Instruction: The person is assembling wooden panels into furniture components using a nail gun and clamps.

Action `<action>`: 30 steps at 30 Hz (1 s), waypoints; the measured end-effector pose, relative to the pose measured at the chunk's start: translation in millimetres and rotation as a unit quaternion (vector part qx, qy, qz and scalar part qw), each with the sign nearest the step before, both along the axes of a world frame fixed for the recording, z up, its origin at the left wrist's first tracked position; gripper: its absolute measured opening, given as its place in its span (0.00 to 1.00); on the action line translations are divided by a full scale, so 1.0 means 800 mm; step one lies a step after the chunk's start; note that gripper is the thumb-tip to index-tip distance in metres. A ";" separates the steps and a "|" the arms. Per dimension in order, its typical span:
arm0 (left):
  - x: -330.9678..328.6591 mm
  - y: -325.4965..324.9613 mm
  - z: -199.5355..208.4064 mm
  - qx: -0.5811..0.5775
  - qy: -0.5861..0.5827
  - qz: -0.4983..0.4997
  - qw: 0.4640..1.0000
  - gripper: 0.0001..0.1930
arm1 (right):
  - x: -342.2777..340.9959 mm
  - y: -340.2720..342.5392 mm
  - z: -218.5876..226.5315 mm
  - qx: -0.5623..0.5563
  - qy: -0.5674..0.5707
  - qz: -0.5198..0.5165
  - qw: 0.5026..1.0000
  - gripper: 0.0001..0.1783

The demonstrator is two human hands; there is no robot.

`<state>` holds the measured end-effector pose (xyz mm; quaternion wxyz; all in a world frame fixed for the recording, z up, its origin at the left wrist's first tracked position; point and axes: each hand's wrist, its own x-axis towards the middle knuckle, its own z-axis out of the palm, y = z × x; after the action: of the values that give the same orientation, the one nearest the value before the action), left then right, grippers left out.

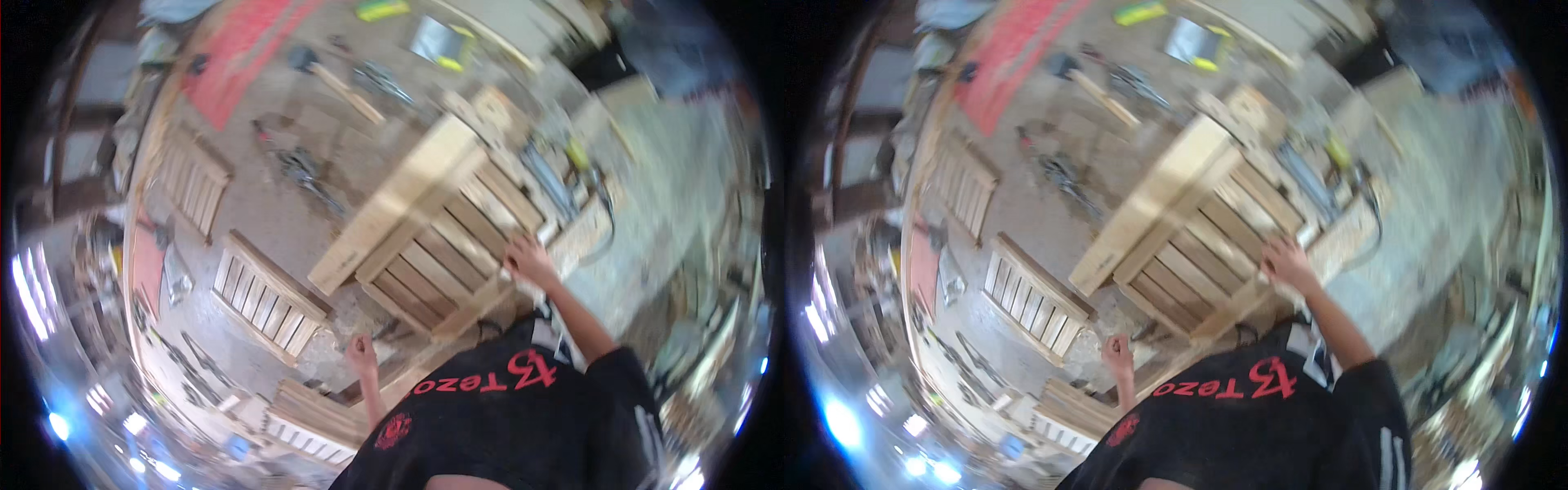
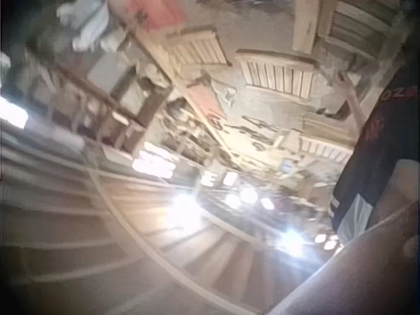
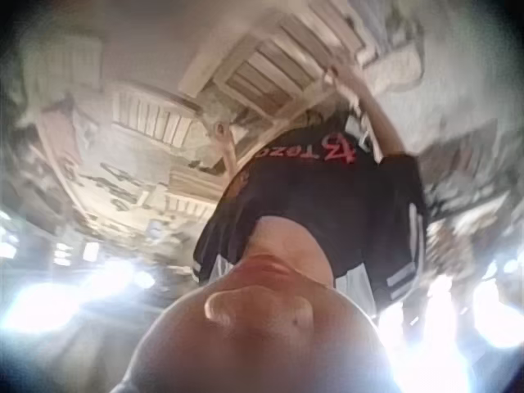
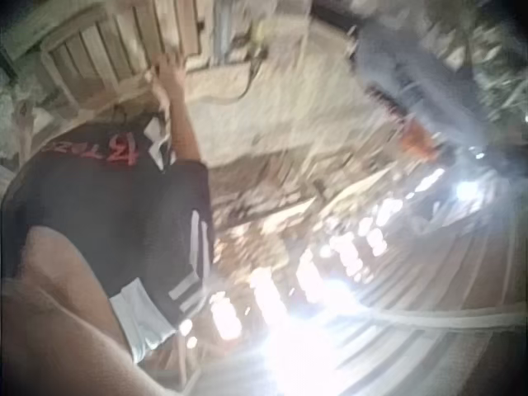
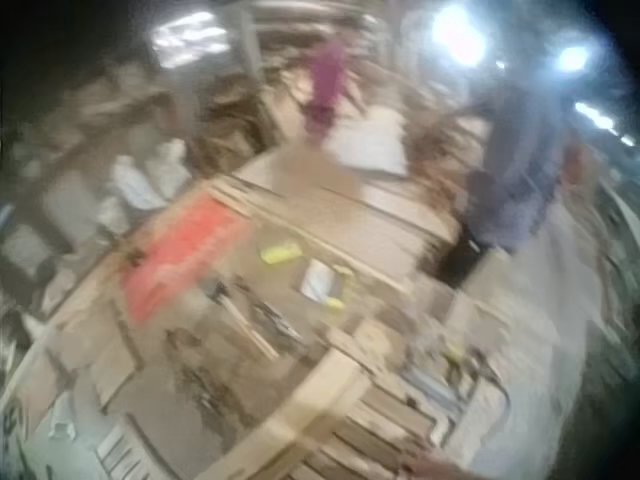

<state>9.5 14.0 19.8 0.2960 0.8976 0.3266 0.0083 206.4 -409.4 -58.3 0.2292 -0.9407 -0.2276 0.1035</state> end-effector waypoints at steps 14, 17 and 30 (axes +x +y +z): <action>0.188 0.096 -0.001 0.002 0.072 0.075 0.995 0.12 | 0.586 0.377 0.204 0.426 -0.114 -0.048 0.896 0.16; 0.362 0.180 -0.035 0.004 -0.101 0.124 0.987 0.14 | 0.631 0.410 0.173 0.496 0.261 0.073 0.825 0.14; 0.762 0.356 -0.129 -0.220 -0.042 0.097 0.970 0.24 | 0.542 0.335 0.142 0.441 0.288 0.018 0.850 0.11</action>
<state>618.9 298.9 -83.6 0.4973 0.7731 0.3936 0.0024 639.8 -141.7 55.4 0.6732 -0.6646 -0.1898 0.2628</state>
